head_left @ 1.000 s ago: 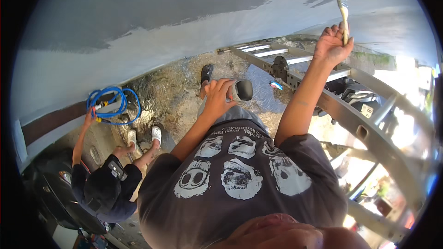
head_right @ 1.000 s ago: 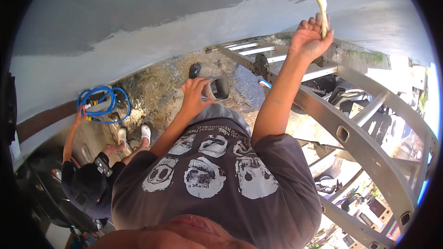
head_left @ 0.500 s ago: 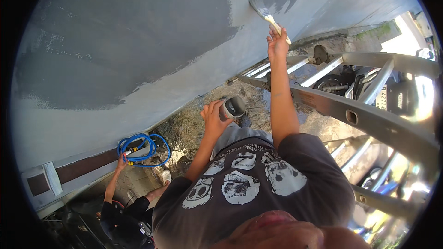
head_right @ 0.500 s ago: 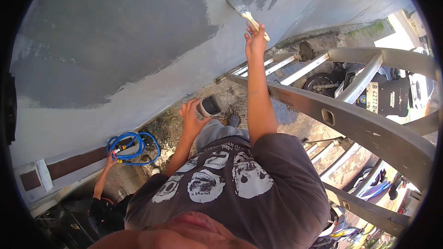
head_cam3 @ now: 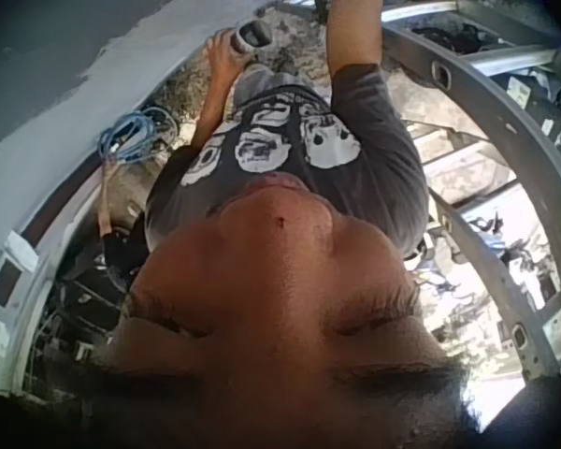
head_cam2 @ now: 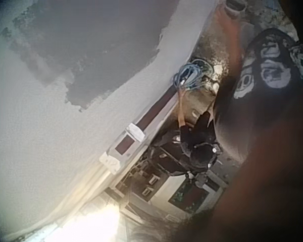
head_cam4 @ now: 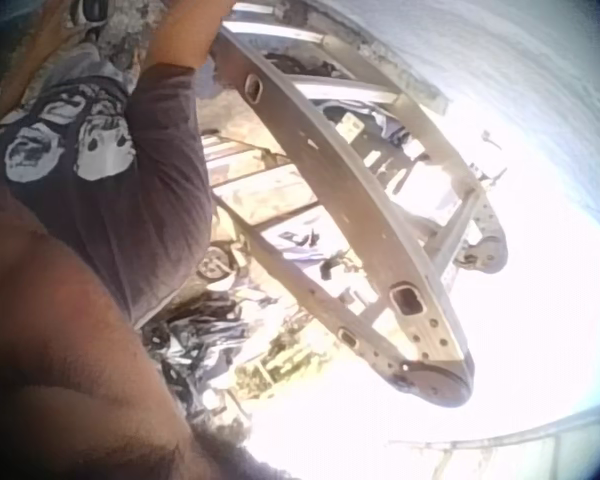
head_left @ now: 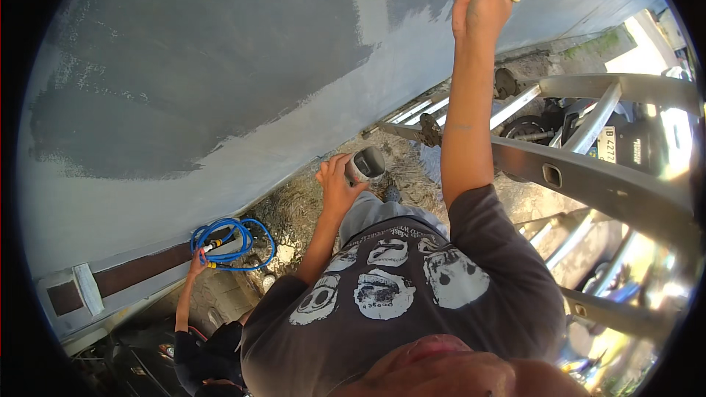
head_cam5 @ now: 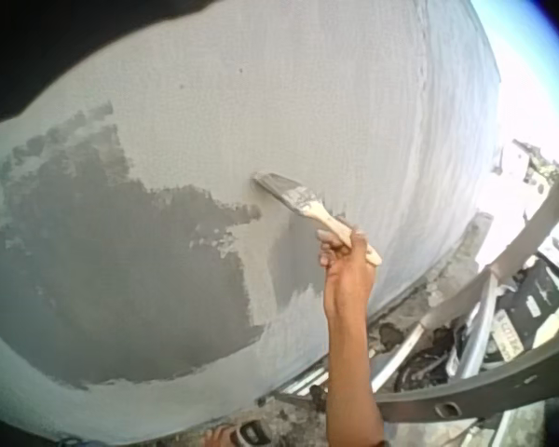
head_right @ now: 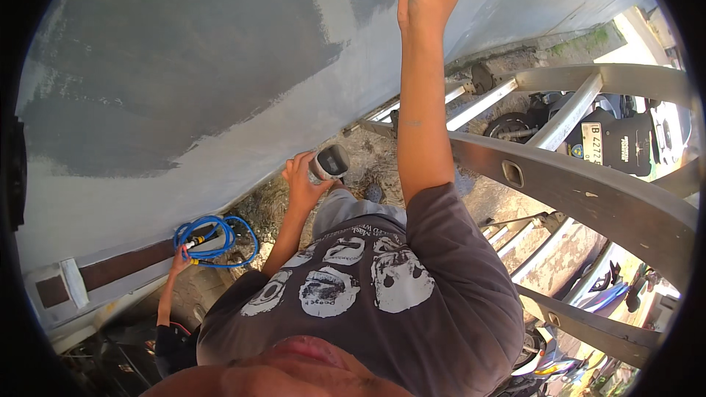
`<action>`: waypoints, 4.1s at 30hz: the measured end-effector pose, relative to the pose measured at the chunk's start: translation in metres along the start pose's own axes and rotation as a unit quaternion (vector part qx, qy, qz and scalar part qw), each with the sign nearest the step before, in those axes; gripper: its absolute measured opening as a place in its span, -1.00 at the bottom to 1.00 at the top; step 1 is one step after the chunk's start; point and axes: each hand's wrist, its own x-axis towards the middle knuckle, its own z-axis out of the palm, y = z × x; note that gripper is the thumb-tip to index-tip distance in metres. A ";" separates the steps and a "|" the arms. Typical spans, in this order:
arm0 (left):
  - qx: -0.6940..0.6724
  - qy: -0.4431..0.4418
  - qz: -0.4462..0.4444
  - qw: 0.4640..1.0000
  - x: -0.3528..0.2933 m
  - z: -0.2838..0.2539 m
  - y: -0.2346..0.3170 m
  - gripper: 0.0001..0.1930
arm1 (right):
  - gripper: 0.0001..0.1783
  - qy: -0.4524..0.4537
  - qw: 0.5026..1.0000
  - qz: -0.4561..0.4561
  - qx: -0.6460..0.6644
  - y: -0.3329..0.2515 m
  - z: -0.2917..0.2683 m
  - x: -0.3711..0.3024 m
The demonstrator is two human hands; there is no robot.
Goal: The person paints a wall using a paint brush and a small container of gray paint.
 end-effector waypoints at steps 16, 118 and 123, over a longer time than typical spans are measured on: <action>0.004 0.010 0.021 1.000 0.011 -0.008 -0.017 -0.12 | -0.65 0.157 0.933 0.242 -0.214 0.190 -0.159 -0.126; 0.066 0.111 0.016 0.992 0.048 -0.042 -0.003 -0.10 | -0.76 -0.436 0.746 0.099 -0.493 -0.042 -0.048 -0.209; 0.072 0.126 0.019 0.989 0.049 -0.039 -0.004 -0.11 | -0.74 -0.434 0.724 0.095 -0.528 -0.048 -0.040 -0.212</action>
